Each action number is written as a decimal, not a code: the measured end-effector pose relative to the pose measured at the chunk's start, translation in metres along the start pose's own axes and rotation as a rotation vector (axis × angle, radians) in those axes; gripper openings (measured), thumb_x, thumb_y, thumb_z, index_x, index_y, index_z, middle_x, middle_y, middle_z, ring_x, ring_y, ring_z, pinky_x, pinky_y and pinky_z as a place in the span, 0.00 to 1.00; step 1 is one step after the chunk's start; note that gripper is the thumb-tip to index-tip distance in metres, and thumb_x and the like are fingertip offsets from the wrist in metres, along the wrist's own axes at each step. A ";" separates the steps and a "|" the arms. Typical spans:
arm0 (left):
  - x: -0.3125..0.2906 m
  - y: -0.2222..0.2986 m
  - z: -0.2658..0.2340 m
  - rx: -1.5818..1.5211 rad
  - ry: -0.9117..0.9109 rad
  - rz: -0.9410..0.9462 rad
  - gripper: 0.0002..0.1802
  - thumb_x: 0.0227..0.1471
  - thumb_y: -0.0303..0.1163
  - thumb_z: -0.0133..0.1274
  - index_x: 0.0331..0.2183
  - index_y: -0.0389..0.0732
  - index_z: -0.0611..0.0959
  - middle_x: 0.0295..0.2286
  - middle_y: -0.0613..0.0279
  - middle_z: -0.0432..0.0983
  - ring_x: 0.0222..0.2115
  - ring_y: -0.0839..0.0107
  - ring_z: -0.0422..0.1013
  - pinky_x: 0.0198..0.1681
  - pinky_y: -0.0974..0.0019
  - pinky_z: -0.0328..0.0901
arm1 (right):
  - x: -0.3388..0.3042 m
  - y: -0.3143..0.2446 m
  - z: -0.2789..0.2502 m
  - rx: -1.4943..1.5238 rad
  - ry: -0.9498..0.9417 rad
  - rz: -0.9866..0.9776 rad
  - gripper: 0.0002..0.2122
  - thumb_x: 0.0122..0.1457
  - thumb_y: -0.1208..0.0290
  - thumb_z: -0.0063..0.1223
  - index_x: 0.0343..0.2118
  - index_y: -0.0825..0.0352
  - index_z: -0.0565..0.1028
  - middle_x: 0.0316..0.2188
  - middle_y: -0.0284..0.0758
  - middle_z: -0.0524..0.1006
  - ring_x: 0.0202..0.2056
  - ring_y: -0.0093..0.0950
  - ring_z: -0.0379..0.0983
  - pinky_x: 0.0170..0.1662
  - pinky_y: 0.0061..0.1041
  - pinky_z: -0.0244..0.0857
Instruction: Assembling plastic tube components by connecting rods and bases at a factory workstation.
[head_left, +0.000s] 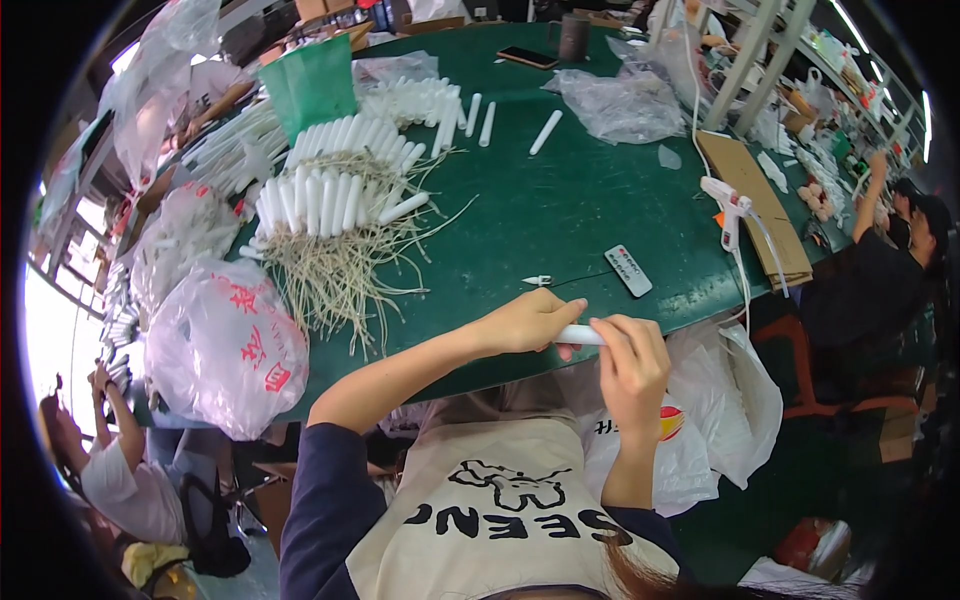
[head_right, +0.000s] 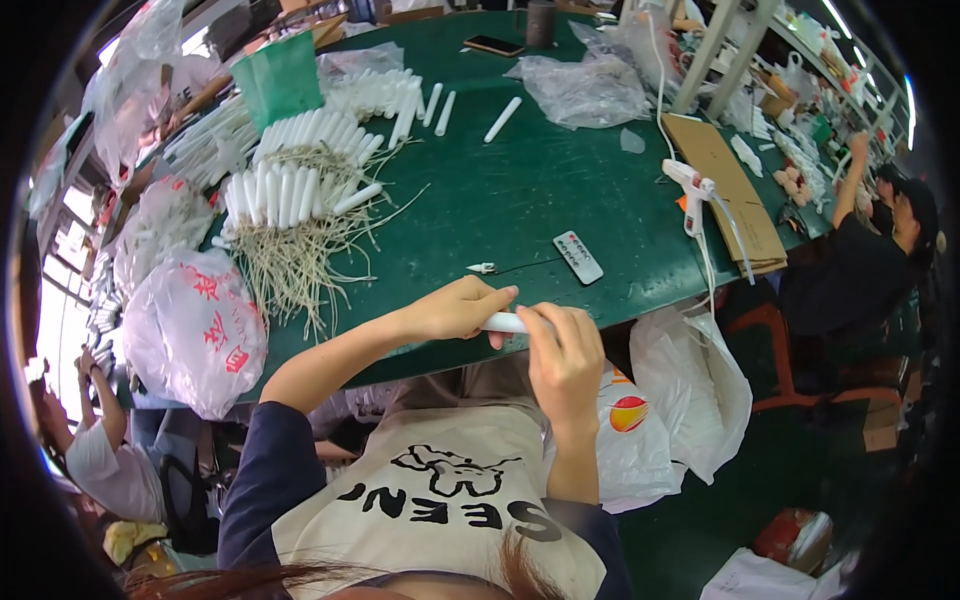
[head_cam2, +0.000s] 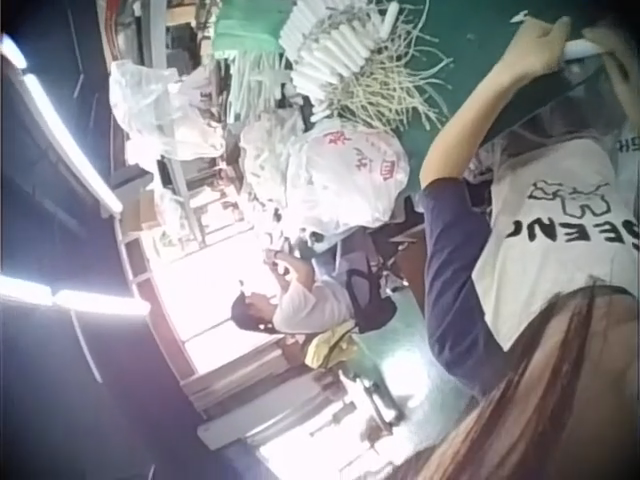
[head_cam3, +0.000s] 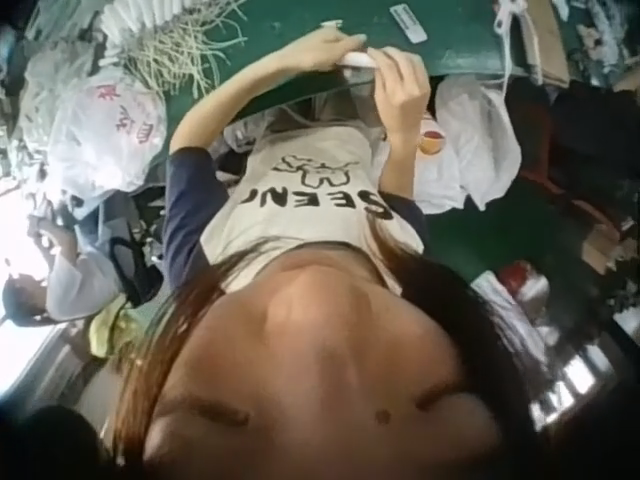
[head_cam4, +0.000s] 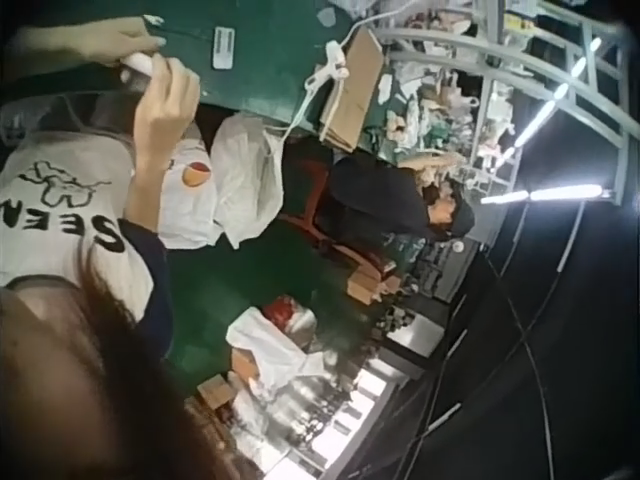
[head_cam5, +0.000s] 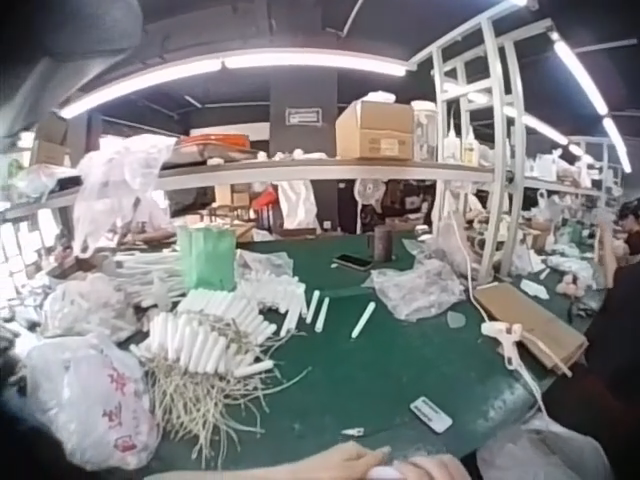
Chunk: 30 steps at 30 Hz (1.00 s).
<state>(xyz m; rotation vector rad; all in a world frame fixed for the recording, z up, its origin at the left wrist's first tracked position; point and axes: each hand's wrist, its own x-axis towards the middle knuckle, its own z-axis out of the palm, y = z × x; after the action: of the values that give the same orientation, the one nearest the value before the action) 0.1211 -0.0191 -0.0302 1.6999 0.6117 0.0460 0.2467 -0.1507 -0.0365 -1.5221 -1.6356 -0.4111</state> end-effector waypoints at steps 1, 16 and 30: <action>-0.004 -0.002 -0.002 -0.009 0.016 -0.008 0.31 0.63 0.50 0.34 0.26 0.37 0.82 0.16 0.68 0.72 0.14 0.81 0.56 0.17 0.74 0.54 | -0.001 0.001 0.000 0.016 -0.010 -0.009 0.14 0.41 0.88 0.57 0.34 0.67 0.76 0.30 0.35 0.74 0.31 0.34 0.71 0.33 0.31 0.66; -0.026 -0.033 -0.016 -0.163 0.040 -0.064 0.32 0.62 0.53 0.33 0.29 0.35 0.79 0.15 0.70 0.62 0.15 0.81 0.53 0.17 0.73 0.51 | -0.001 -0.008 0.013 0.028 -0.031 -0.046 0.15 0.40 0.88 0.57 0.34 0.68 0.75 0.30 0.37 0.74 0.33 0.37 0.71 0.35 0.32 0.66; -0.067 -0.031 -0.040 -0.040 0.516 0.286 0.13 0.54 0.36 0.55 0.35 0.35 0.80 0.26 0.66 0.76 0.28 0.84 0.66 0.29 0.72 0.62 | -0.008 -0.032 0.047 0.645 -0.179 0.345 0.24 0.51 0.73 0.61 0.48 0.71 0.62 0.35 0.42 0.79 0.37 0.29 0.75 0.42 0.25 0.65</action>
<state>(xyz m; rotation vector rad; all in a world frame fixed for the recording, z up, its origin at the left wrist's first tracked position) 0.0378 -0.0079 -0.0299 1.7317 0.7312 0.7133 0.1999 -0.1279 -0.0609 -1.3156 -1.4026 0.4184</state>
